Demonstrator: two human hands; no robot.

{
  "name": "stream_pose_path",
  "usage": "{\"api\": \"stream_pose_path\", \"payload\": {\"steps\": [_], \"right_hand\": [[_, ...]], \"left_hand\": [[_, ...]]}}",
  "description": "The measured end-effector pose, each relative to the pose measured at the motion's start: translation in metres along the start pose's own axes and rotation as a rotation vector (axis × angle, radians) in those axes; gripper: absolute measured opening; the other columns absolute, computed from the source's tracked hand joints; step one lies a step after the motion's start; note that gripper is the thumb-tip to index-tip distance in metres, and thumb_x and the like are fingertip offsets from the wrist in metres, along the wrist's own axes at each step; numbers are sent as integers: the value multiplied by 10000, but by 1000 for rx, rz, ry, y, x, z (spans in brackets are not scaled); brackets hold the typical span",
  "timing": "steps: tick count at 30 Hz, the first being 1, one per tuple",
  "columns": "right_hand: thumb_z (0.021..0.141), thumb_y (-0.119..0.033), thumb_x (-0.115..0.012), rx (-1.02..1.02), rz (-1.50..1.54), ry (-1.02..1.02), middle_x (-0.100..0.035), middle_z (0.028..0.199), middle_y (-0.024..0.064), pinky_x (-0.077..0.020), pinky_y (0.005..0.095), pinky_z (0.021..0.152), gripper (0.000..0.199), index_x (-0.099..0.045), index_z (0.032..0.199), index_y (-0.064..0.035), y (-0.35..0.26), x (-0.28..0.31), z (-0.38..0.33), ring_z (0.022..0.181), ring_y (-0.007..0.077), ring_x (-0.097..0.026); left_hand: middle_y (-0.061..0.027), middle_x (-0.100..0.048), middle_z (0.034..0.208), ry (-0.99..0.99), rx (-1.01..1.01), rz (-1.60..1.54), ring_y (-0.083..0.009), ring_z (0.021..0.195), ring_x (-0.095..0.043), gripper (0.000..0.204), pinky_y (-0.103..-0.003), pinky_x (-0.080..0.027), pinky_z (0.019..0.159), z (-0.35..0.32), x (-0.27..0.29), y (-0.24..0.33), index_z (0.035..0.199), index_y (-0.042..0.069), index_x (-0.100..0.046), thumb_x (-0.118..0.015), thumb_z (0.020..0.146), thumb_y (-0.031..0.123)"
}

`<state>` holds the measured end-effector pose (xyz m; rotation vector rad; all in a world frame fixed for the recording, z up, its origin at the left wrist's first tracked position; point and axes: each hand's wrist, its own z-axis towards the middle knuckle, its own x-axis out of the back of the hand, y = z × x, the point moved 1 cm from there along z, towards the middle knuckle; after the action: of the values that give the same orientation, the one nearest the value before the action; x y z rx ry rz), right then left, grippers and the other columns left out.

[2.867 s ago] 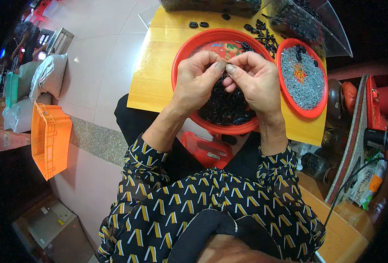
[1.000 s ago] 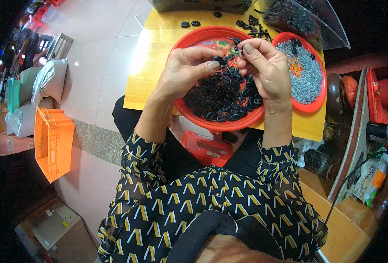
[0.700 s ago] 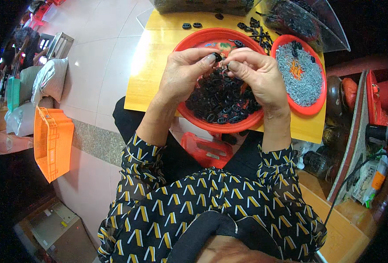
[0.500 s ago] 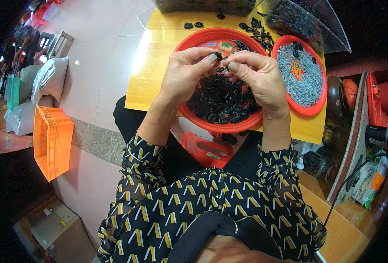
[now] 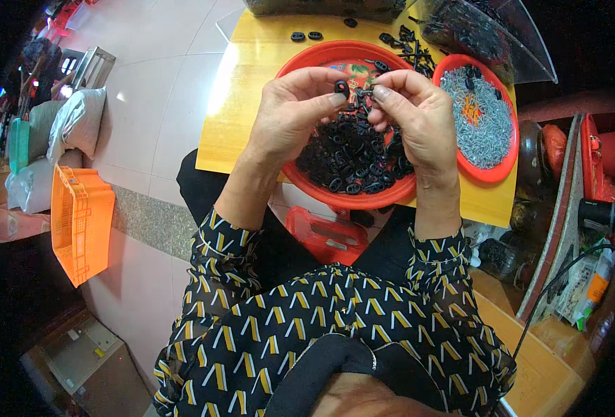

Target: The person sorts and inspects small black plastic components by hand, working within a red tray.

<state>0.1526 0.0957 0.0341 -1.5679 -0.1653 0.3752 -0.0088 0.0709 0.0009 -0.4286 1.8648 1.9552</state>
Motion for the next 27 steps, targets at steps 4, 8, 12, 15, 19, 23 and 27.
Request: {"api": "stream_pose_path", "payload": {"steps": [4, 8, 12, 15, 19, 23, 27], "right_hand": [[793, -81, -564, 38, -80, 37, -582, 669, 36, -440, 173, 473, 106, -573, 839, 14, -2, -3, -2, 546, 67, -545], [789, -81, -569, 6, -59, 47, -578, 655, 30, -440, 173, 467, 100, -573, 828, 11, 0, -5, -2, 537, 62, -542], [788, -83, -570, 8, -81, 54, -576, 649, 30, -441, 171, 463, 101, -572, 824, 11, 0, -5, -2, 532, 63, -543], [788, -84, -570, 10, -90, 53, -573, 645, 30, -442, 171, 459, 103, -571, 825, 11, 1, -6, -1, 530, 64, -544], [787, -84, -570, 6, -99, 51, -570, 638, 26, -438, 169, 453, 100, -570, 821, 10, 1, -6, 0, 524, 61, -540], [788, -88, -571, -1, -99, 49, -568, 636, 24, -435, 167, 449, 99, -569, 812, 8, 2, -4, 0, 522, 58, -537], [786, -92, -573, 2, -100, 44, -568, 640, 21, -434, 167, 449, 101, -567, 811, 6, 3, -3, 0, 525, 58, -537]], "left_hand": [[-48, -606, 847, -37, 4, 10, -79, 692, -539, 237, -195, -440, 603, -3, -4, 3, 985, -10, -575, -601, 755, 39], [-56, -608, 859, -41, 10, 13, -84, 705, -544, 251, -198, -443, 617, -2, -2, -1, 1004, -8, -571, -600, 759, 43], [-58, -608, 881, -57, 1, 18, -82, 720, -545, 261, -193, -443, 623, -2, -5, 0, 1015, -12, -567, -600, 762, 43], [-60, -606, 898, -65, -6, 28, -78, 725, -544, 271, -190, -443, 625, -2, -6, 1, 1022, -16, -564, -604, 761, 44], [-63, -603, 910, -63, 23, 36, -77, 727, -543, 278, -188, -443, 628, -3, -5, 3, 1026, -21, -561, -608, 761, 50], [-62, -603, 907, -68, 2, 48, -76, 726, -541, 276, -187, -442, 626, -2, -4, -2, 1026, -21, -560, -608, 763, 53], [-58, -603, 899, -64, 6, 45, -73, 721, -539, 279, -185, -441, 624, -3, -4, -2, 1027, -19, -560, -610, 763, 57]]}}
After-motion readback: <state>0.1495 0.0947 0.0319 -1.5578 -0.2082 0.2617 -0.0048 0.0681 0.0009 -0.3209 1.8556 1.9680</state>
